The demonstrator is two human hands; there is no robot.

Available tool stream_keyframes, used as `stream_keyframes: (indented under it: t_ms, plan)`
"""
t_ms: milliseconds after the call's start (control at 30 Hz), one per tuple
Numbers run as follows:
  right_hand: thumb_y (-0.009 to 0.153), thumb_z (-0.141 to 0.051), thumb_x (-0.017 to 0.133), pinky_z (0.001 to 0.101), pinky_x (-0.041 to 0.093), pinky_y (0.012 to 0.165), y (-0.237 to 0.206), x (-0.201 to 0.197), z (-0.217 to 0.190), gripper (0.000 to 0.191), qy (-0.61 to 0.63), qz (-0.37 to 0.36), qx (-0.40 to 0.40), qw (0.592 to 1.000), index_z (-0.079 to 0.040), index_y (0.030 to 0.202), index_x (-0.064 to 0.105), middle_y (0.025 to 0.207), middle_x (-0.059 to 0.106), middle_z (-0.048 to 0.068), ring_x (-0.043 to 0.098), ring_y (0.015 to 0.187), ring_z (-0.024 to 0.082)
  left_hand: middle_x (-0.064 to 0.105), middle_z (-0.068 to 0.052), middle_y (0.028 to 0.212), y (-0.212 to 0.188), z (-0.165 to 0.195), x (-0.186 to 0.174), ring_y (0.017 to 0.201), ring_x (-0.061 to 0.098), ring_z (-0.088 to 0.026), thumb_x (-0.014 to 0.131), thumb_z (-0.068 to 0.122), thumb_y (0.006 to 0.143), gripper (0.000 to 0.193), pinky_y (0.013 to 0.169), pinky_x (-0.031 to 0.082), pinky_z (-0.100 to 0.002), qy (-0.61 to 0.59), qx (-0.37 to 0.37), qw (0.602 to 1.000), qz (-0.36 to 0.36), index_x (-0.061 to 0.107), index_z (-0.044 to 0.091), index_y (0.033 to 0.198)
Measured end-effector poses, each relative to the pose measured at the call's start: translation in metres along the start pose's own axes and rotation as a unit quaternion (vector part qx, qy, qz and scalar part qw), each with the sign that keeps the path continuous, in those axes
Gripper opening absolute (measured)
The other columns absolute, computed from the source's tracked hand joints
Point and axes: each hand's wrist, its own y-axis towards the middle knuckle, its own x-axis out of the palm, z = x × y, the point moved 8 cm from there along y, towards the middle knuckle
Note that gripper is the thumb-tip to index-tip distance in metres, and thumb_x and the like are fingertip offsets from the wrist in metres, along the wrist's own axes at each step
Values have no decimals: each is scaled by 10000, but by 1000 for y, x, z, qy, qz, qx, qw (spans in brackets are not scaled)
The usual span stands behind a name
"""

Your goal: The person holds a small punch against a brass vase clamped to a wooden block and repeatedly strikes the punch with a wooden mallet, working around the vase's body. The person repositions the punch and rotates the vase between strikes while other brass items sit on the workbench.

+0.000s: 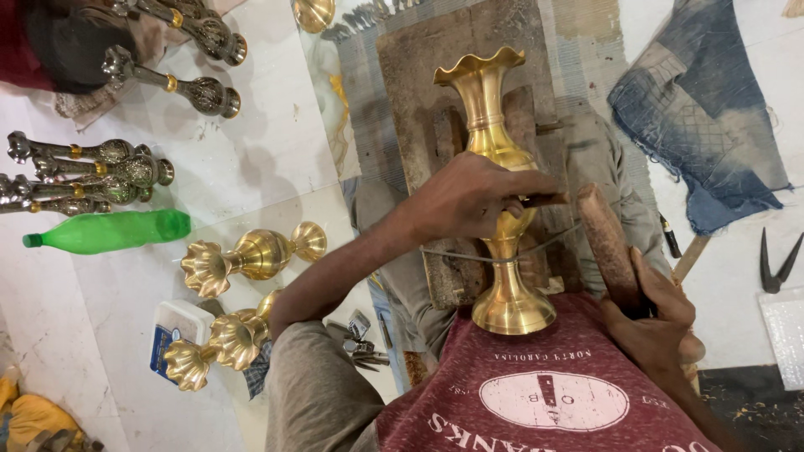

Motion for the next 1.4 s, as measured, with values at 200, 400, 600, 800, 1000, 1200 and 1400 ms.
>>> stream_keyframes:
  t_ms: [200,400,600,800,1000,1200,1400]
  plan:
    - [796,48,750,254,529,909,0,0,-7,710,-14,-8,-16,1000,47,1486,583,1233,701,189,678,1074,176,689,-1,725,11,2,2,625,655,-121,786,75,831,505,567,529,-321,15,80,995,-61,651,175,1306]
    - [786,50,774,261,551,639,0,-7,-7,560,-18,24,-31,999,13,1327,634,1038,713,165,698,782,160,710,4,759,18,11,-3,682,684,-124,673,-39,830,503,586,529,-319,-2,116,990,-81,656,170,1287]
    - [825,42,765,285,552,580,3,-14,-31,379,-82,80,-217,970,11,1184,648,919,697,160,695,714,197,686,10,711,21,14,6,623,650,-93,715,67,937,341,516,506,-280,16,119,988,-98,668,192,1250]
    - [829,-2,747,268,528,541,12,-15,-25,394,-48,62,-177,981,27,1203,628,889,704,144,663,669,166,690,7,707,7,1,17,510,584,-71,657,-18,907,504,418,480,-218,100,1,989,-110,681,245,1335]
    - [833,-45,730,251,504,501,27,-27,-36,417,-5,38,-171,985,43,1221,607,860,711,128,632,623,134,724,3,729,-11,3,11,518,603,-88,824,281,879,433,443,482,-274,94,-60,994,-17,671,229,1281]
    - [809,-99,736,249,521,532,84,-39,-84,560,14,-96,-218,971,55,1316,557,923,725,156,645,679,130,783,-45,1061,-38,14,-11,874,779,-183,828,162,882,485,701,627,-318,38,-43,984,166,643,142,1330]
    - [795,-42,759,331,663,699,128,-21,-114,817,-329,-321,-157,874,-185,1541,458,1222,691,195,746,819,212,778,-121,1034,-53,16,-11,900,788,-220,843,37,769,489,777,648,-337,8,-91,963,255,682,18,1230]
